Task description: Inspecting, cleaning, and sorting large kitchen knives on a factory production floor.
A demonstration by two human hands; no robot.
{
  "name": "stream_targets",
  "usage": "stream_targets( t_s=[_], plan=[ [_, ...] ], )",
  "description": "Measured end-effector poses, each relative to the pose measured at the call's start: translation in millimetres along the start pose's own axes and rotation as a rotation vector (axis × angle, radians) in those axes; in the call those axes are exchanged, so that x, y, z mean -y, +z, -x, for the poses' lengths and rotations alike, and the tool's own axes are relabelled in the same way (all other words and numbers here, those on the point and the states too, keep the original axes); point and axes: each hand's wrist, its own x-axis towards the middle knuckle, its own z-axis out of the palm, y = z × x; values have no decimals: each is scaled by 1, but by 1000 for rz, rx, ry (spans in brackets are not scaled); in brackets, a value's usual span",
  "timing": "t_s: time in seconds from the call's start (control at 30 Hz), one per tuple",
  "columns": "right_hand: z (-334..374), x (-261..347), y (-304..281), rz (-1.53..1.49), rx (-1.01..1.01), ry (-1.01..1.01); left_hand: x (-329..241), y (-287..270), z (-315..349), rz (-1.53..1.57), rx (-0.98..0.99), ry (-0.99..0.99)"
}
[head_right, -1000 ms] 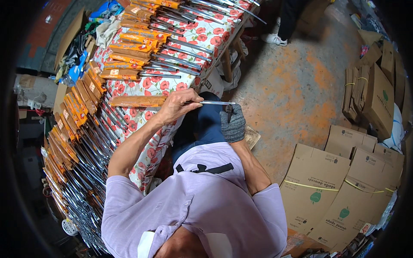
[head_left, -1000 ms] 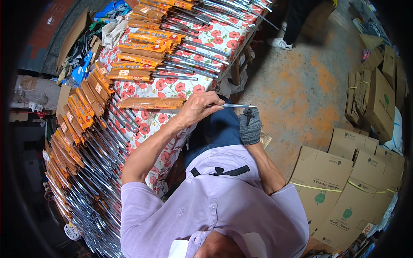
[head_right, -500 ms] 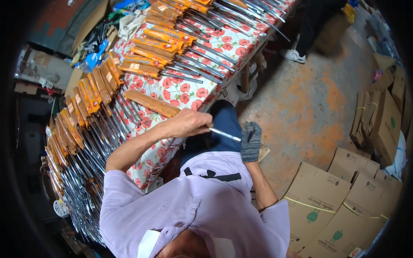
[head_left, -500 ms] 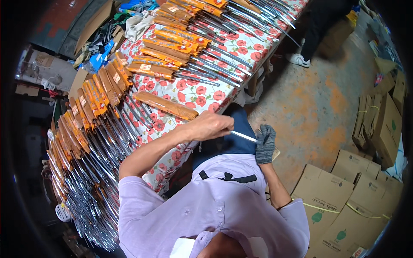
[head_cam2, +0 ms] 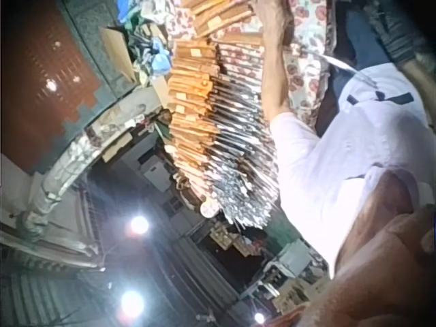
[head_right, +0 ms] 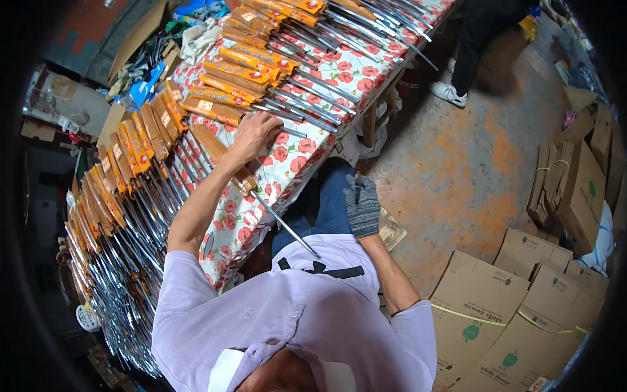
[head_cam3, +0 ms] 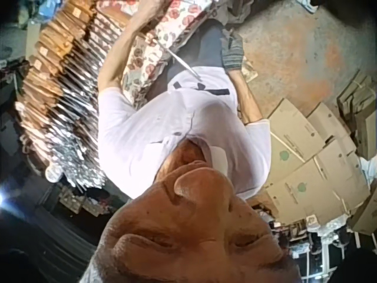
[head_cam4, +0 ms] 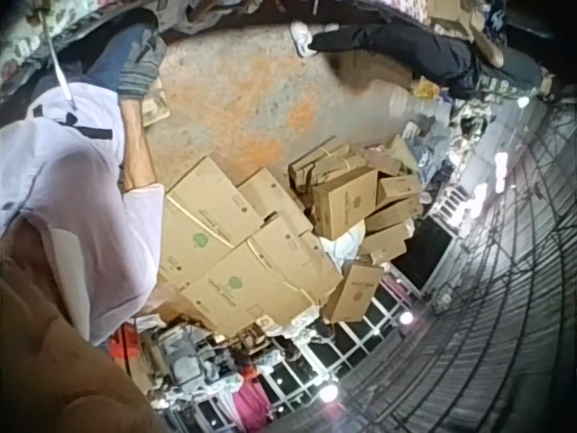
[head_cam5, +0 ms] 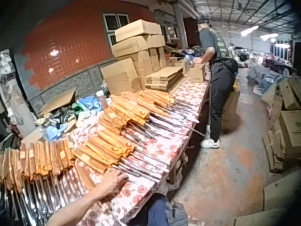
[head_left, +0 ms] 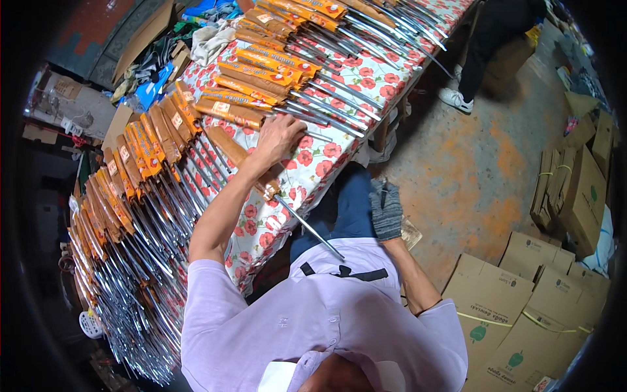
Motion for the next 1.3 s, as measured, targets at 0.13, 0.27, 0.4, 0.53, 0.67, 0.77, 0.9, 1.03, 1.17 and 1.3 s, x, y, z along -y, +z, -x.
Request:
stream_targets(
  t_s=[0.13, 0.27, 0.4, 0.53, 0.67, 0.77, 0.9, 1.03, 1.17, 1.3],
  plan=[
    [-3, 7, 5, 31, 1, -40, -28, 7, -1, 146, 82, 99],
    [-2, 8, 5, -40, -9, 49, -68, 9, -13, 355, 72, 186],
    [-4, 12, 5, -229, -66, 84, -96, 6, -26, 558, 98, 144],
    [-6, 14, 0, -200, -122, 75, -108, 5, -36, 653, 126, 108],
    [-9, 13, -3, -106, -151, 88, -110, 6, -41, 684, 159, 111],
    [-10, 10, -1, -57, -160, 115, -109, 7, -40, 686, 172, 105],
    [-11, 6, 2, 31, -193, 123, -111, 9, -38, 682, 149, 108],
    [-13, 2, 6, 64, -215, 61, -112, 12, -35, 674, 109, 115],
    [-14, 2, 5, 28, -190, 94, -113, 14, -34, 662, 101, 111],
    [-15, 2, 5, 7, -187, 118, -113, 14, -34, 663, 97, 117]
  ],
)
